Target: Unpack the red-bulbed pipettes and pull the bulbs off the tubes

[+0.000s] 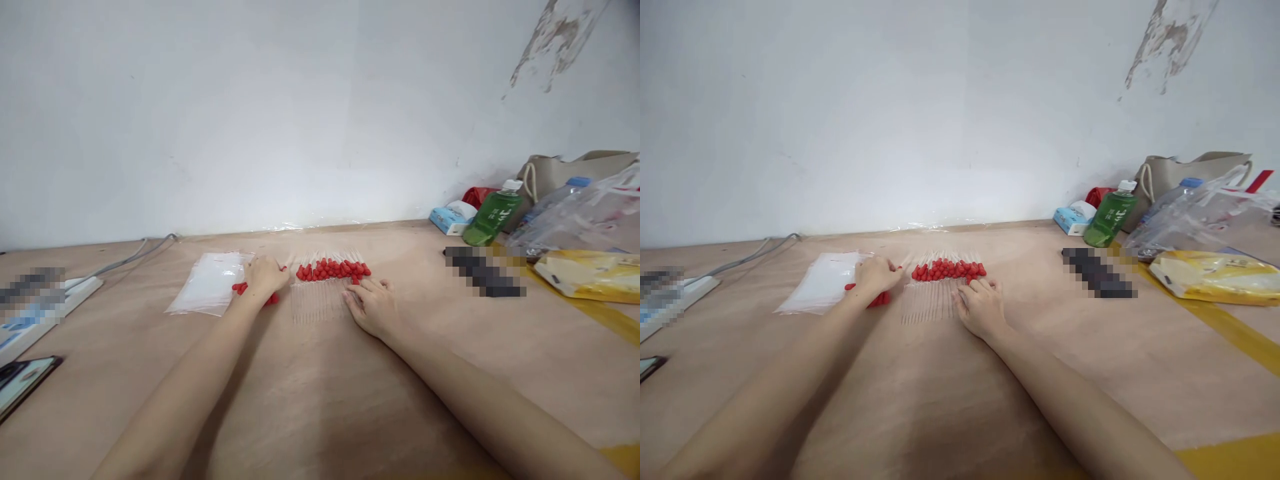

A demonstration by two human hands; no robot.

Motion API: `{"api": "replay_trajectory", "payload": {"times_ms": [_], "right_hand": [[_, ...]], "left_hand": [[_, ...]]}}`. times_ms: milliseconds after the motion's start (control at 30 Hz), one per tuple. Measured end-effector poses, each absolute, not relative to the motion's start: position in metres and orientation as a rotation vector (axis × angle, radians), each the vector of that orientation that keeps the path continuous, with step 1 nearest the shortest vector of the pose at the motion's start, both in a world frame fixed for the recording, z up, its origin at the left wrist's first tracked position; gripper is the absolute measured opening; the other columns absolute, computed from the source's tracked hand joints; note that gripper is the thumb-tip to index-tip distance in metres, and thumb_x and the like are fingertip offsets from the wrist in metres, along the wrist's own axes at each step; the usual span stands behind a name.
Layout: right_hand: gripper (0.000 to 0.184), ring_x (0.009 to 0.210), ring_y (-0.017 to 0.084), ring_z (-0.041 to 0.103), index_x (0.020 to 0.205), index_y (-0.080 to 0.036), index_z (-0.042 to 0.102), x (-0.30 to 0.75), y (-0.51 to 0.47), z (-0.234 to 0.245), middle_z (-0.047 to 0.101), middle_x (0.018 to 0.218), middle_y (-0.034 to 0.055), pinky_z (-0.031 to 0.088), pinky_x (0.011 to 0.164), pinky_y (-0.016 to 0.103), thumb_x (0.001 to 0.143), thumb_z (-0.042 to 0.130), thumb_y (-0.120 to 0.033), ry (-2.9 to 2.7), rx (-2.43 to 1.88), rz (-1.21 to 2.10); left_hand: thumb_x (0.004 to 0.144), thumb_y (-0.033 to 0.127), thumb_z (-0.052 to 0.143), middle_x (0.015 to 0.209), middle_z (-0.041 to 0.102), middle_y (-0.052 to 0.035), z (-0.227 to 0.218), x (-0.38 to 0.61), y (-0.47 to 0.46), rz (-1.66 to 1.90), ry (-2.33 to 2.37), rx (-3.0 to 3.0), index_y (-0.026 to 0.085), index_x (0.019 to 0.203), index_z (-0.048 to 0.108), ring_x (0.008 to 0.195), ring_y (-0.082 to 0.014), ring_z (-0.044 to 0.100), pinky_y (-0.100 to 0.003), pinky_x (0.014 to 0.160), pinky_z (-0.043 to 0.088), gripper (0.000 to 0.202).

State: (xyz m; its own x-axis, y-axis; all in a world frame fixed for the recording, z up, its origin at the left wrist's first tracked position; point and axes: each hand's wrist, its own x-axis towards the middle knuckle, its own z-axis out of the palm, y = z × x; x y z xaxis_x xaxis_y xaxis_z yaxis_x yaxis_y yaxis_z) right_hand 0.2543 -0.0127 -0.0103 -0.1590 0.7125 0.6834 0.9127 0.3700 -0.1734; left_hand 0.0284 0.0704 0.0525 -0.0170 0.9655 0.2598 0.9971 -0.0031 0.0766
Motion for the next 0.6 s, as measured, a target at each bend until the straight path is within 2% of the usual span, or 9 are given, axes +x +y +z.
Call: {"api": "replay_trajectory", "payload": {"times_ms": [100,167,267,333,467,600], "right_hand": [[0.024,0.078,0.015,0.053,0.094,-0.02,0.061,0.257,-0.013,-0.012,0.06,0.081,0.0038,0.026,0.079,0.032,0.085,0.043,-0.033,-1.872,-1.375,-0.342],[0.03,0.086,0.017,0.052,0.106,-0.019,0.056,0.258,-0.014,-0.012,0.058,0.092,0.0068,0.028,0.081,0.032,0.083,0.045,-0.036,-1.838,-1.328,-0.34],[0.048,0.1,0.021,0.047,0.118,-0.018,0.049,0.258,-0.018,-0.007,0.053,0.108,0.0103,0.029,0.085,0.035,0.078,0.05,-0.045,-1.859,-1.234,-0.365],[0.05,0.103,0.022,0.045,0.118,-0.021,0.049,0.257,-0.021,-0.003,0.053,0.111,0.0089,0.025,0.091,0.038,0.076,0.053,-0.048,-1.939,-1.153,-0.389],[0.029,0.094,0.018,0.049,0.102,-0.026,0.059,0.254,-0.026,-0.001,0.062,0.094,0.0025,0.016,0.098,0.042,0.08,0.052,-0.043,-2.124,-0.992,-0.402],[0.019,0.077,0.014,0.049,0.091,-0.024,0.063,0.253,-0.026,-0.004,0.062,0.07,-0.0009,0.015,0.097,0.043,0.084,0.049,-0.035,-2.203,-0.942,-0.379]], "left_hand": [[0.076,0.036,0.043,0.081,0.063,-0.0111,0.057,0.02,0.047,-0.516,-1.97,-2.071,0.016,0.076,0.058,0.083,-0.028,0.056,-0.04,0.075,0.036,0.025],[0.078,0.031,0.043,0.077,0.062,-0.0065,0.054,0.016,0.024,-0.645,-1.749,-2.168,0.017,0.08,0.054,0.078,-0.023,0.056,-0.036,0.074,0.036,0.018],[0.08,0.028,0.044,0.074,0.061,-0.0017,0.039,0.013,-0.006,-0.74,-1.459,-2.409,0.019,0.08,0.052,0.073,-0.0179,0.055,-0.032,0.073,0.035,0.012],[0.081,0.028,0.046,0.073,0.061,-0.0008,0.026,0.016,-0.018,-0.823,-1.319,-2.495,0.019,0.078,0.052,0.071,-0.0163,0.054,-0.032,0.072,0.034,0.011],[0.082,0.029,0.049,0.07,0.062,-0.0006,0.008,0.026,-0.026,-0.939,-1.181,-2.553,0.018,0.077,0.054,0.067,-0.0146,0.053,-0.031,0.069,0.032,0.013],[0.082,0.029,0.05,0.072,0.064,-0.0004,0.005,0.032,-0.028,-0.98,-1.108,-2.594,0.018,0.077,0.055,0.066,-0.0136,0.053,-0.031,0.069,0.032,0.013]]}}
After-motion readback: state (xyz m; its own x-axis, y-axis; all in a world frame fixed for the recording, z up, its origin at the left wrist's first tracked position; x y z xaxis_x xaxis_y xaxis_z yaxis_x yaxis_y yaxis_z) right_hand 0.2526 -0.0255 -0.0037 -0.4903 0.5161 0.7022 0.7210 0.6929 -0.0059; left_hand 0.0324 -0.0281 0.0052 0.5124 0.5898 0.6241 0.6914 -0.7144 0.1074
